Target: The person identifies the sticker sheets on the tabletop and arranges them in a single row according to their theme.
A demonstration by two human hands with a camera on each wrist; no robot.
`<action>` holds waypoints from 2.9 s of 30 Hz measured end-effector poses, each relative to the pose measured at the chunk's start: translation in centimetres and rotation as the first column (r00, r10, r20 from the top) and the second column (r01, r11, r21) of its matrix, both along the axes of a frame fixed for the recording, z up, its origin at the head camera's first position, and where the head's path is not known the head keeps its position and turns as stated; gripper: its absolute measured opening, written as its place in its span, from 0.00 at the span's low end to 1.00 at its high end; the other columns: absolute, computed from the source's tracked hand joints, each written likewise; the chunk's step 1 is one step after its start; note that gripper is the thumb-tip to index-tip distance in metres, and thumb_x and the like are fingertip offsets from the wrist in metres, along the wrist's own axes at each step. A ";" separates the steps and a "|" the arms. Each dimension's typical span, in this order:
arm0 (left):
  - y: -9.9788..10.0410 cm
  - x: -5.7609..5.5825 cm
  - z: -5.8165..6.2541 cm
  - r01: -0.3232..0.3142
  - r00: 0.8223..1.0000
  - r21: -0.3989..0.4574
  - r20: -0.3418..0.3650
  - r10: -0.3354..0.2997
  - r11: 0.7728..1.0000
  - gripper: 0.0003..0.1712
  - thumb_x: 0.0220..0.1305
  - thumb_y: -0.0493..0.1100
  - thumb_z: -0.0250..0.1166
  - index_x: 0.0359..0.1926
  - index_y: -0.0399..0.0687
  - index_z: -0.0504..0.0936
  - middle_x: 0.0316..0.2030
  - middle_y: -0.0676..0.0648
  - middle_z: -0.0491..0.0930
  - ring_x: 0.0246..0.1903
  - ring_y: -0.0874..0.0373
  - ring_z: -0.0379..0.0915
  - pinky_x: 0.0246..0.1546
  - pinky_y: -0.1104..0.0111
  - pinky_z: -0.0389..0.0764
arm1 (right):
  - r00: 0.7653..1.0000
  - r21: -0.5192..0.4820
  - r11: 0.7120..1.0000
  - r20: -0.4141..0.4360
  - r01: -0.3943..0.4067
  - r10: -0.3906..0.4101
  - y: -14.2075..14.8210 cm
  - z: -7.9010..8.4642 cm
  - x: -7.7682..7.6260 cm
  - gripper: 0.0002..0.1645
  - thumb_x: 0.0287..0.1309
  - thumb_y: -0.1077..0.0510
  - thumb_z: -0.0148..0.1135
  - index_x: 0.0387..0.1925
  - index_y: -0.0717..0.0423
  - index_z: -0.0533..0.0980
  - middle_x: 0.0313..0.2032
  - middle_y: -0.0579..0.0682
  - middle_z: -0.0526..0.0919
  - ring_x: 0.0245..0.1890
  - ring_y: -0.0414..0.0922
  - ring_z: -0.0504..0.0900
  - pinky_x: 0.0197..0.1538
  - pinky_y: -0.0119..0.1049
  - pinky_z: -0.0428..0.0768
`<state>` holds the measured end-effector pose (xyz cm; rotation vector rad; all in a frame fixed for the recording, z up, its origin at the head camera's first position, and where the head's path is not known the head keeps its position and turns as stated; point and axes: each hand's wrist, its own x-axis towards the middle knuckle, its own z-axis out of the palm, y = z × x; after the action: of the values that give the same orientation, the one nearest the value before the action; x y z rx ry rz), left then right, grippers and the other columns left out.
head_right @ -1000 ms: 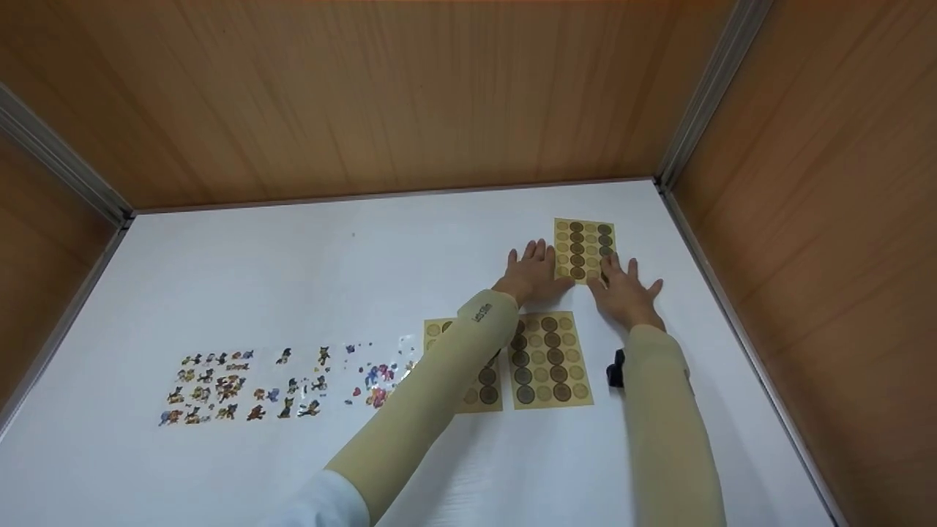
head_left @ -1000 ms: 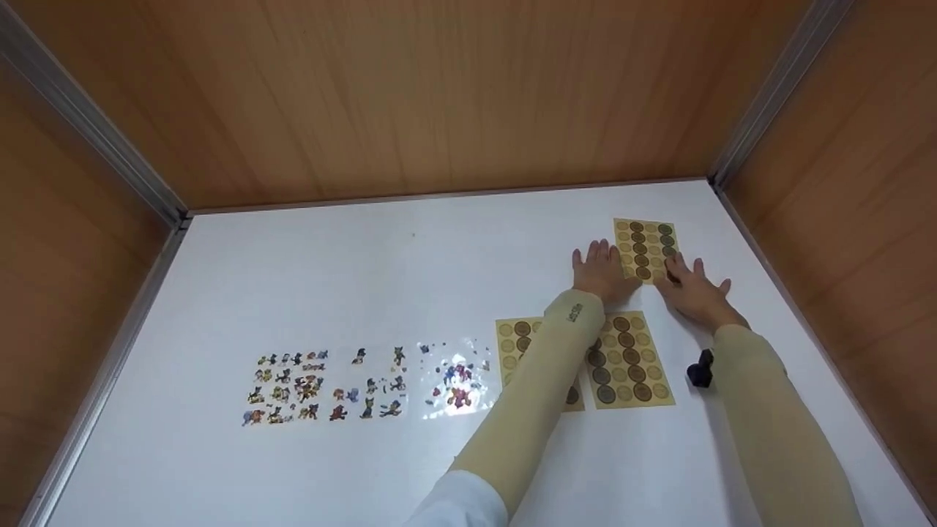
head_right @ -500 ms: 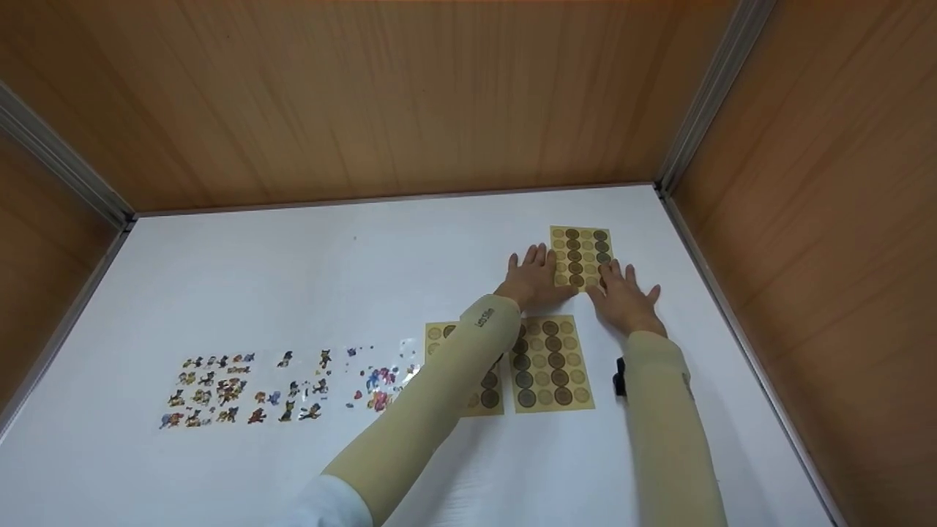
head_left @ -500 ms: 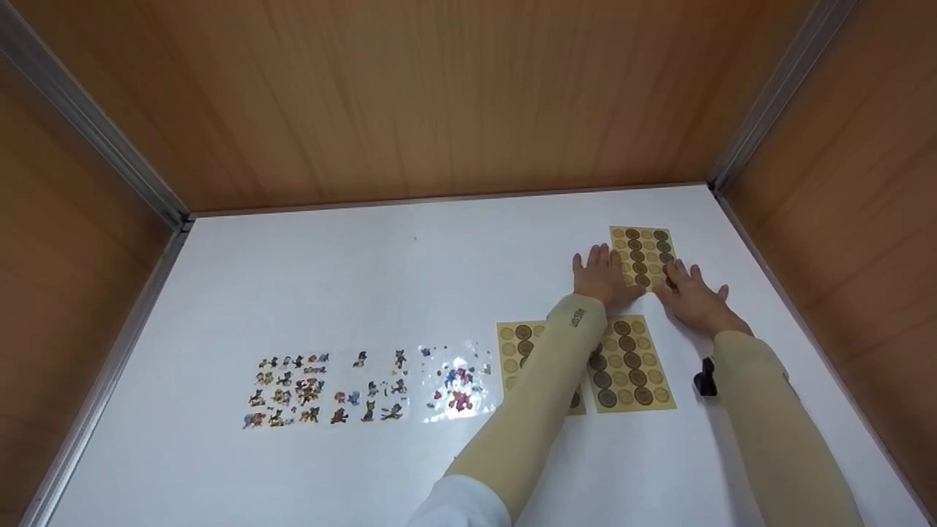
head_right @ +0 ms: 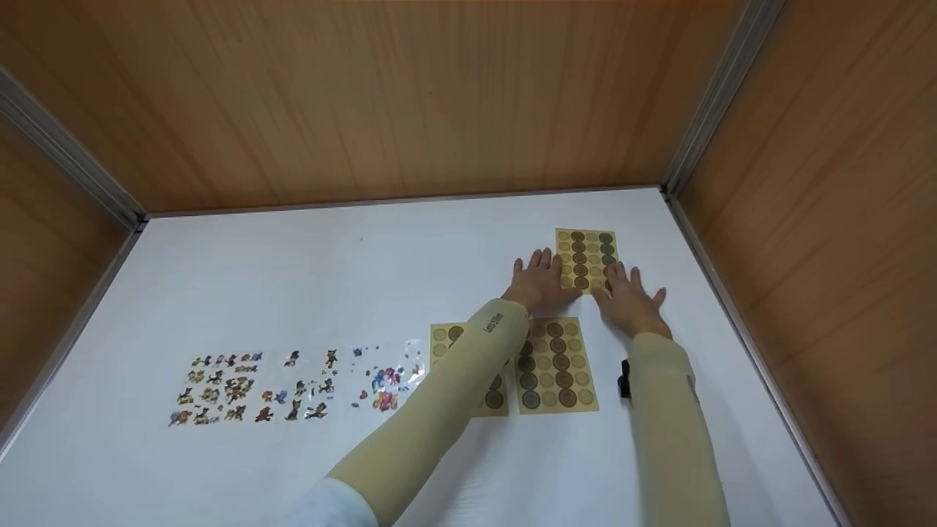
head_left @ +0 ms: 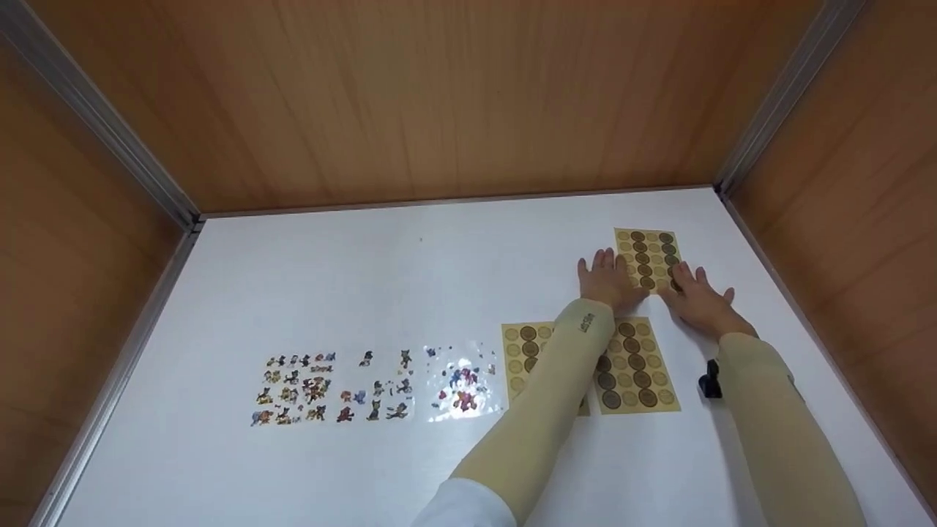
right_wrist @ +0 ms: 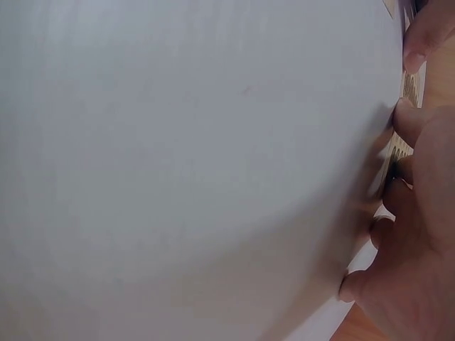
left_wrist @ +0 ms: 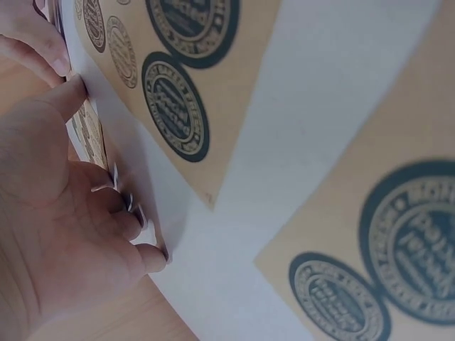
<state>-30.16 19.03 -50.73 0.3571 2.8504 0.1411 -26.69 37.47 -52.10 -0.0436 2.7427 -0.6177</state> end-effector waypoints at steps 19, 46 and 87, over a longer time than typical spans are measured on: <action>-3.6 -0.5 0.0 -0.066 0.998 0.041 -0.003 0.066 0.997 0.47 0.70 0.73 0.48 0.81 0.58 0.53 0.79 0.54 0.49 0.78 0.59 0.41 0.77 0.56 0.47 | 0.999 -0.009 0.999 -0.028 -0.035 0.035 -3.5 -0.4 -2.0 0.49 0.76 0.34 0.38 0.79 0.63 0.40 0.78 0.65 0.34 0.76 0.68 0.28 0.64 0.77 0.22; -2.6 -0.5 -0.1 -0.097 0.995 0.067 -0.018 0.099 0.993 0.41 0.73 0.70 0.49 0.79 0.60 0.58 0.79 0.53 0.51 0.78 0.59 0.43 0.76 0.55 0.47 | 0.999 -0.019 0.999 -0.026 -0.036 0.035 -3.2 -0.4 -2.3 0.49 0.77 0.35 0.39 0.78 0.65 0.39 0.77 0.66 0.33 0.75 0.69 0.28 0.63 0.79 0.23; -1.8 -1.2 0.9 -0.101 0.994 0.592 0.022 0.109 0.799 0.08 0.71 0.45 0.64 0.33 0.50 0.84 0.25 0.55 0.78 0.26 0.61 0.72 0.28 0.71 0.73 | 0.998 -0.078 0.996 -0.038 -0.048 0.045 -2.0 0.2 -2.7 0.50 0.76 0.34 0.41 0.79 0.63 0.39 0.78 0.66 0.31 0.75 0.68 0.25 0.63 0.77 0.20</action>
<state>-31.34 17.19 -49.87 0.3119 2.7677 1.0749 -29.39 35.43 -51.88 -0.1386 2.7424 -0.7192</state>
